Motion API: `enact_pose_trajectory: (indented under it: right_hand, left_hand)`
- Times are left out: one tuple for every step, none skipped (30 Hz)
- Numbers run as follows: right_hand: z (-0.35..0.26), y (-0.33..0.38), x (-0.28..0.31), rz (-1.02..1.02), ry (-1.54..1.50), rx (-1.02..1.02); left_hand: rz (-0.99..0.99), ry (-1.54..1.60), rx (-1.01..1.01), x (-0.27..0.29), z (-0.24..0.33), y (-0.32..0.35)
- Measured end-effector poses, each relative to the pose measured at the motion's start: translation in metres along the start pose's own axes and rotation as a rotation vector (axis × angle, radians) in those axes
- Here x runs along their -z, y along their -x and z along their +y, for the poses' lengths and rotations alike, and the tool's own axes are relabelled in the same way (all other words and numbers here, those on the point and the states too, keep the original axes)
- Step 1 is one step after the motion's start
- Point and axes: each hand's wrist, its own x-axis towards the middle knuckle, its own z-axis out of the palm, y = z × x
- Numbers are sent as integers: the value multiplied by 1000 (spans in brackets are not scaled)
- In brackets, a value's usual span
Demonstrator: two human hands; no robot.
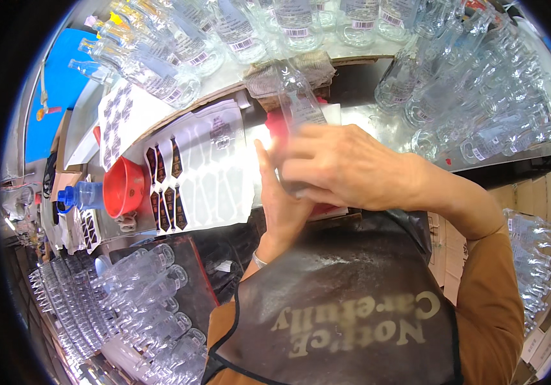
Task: The person repeatedly picks up clear plastic bottles, applies a rectangular label to the side of each bottle, and places the labeled bottle on a nearby table. The process is repeated for multiple bottles in a continuous loop.
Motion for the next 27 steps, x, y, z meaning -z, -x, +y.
enact_pose_trajectory:
  right_hand:
    - [12, 0, 2, 93, 23, -58]
    - [34, 0, 5, 188, 51, -127]
    - [54, 1, 11, 287, 85, -198]
    - [66, 2, 22, 407, 128, -300]
    - [66, 9, 26, 467, 170, -349]
    - [60, 17, 19, 446, 99, -237]
    - [46, 26, 9, 424, 28, -126]
    - [23, 36, -1, 345, -16, -98]
    - [0, 48, -2, 192, -180, -146]
    - [-16, 57, -1, 32, -296, -218]
    - [-23, 63, -4, 50, -418, -235]
    - [-23, 63, -3, 125, -449, -314]
    - [-23, 64, -3, 202, -480, -392]
    - [-15, 62, 1, 256, -562, -529]
    - [-4, 61, 14, 337, -687, -664]
    - [4, 56, 21, 389, -774, -714]
    - [12, 51, 28, 456, -849, -760]
    - [21, 47, 26, 485, -790, -703]
    - [28, 45, 31, 518, -723, -661]
    - [27, 35, 38, 558, -658, -668]
    - [23, 26, 43, 590, -600, -675]
    - [22, 20, 49, 627, -395, -567]
    - [21, 19, 57, 643, -192, -462]
    - [16, 20, 63, 531, -182, -460]
    - [9, 21, 67, 417, -187, -453]
    - [-3, 24, 68, 418, -175, -421]
    - [-16, 27, 69, 408, -171, -384]
  left_hand:
    - [-22, 74, 6, -1, -9, 1]
    - [-23, 105, 24, 0, -2, -1]
    - [-26, 137, 35, 0, 5, -5]
    - [-64, 103, 38, 2, 10, -7]
    - [-78, 137, -6, 5, 8, -8]
    - [-86, 167, -43, 12, 1, -7]
    - [-96, 196, -79, 18, -3, -8]
    - [-48, 375, 62, 23, -4, -13]
    - [5, 575, 155, 28, -4, -22]
    - [13, 607, 221, 30, -8, -33]
    - [14, 638, 285, 30, -8, -46]
    - [11, 624, 322, 27, -1, -56]
    - [-25, 604, 388, 24, -3, -63]
    - [-63, 583, 445, 20, -5, -72]
    - [-82, 498, 456, 12, 6, -83]
    - [-87, 403, 476, 8, 17, -89]
    - [-42, 419, 317, 0, 1, -85]
    - [32, 583, 469, -6, 0, -80]
    - [4, 516, 348, -8, 3, -75]
    - [-2, 448, 226, -7, 6, -69]
    - [-44, 525, 270, 1, 39, -65]
    - [-30, 556, 206, -1, 48, -58]
    - [-74, 441, 129, -1, 52, -50]
    - [-107, 417, 145, -4, 65, -40]
    - [-170, 364, 75, -2, 68, -32]
    - [-192, 401, 15, -1, 63, -26]
    - [-203, 435, -37, 0, 60, -22]
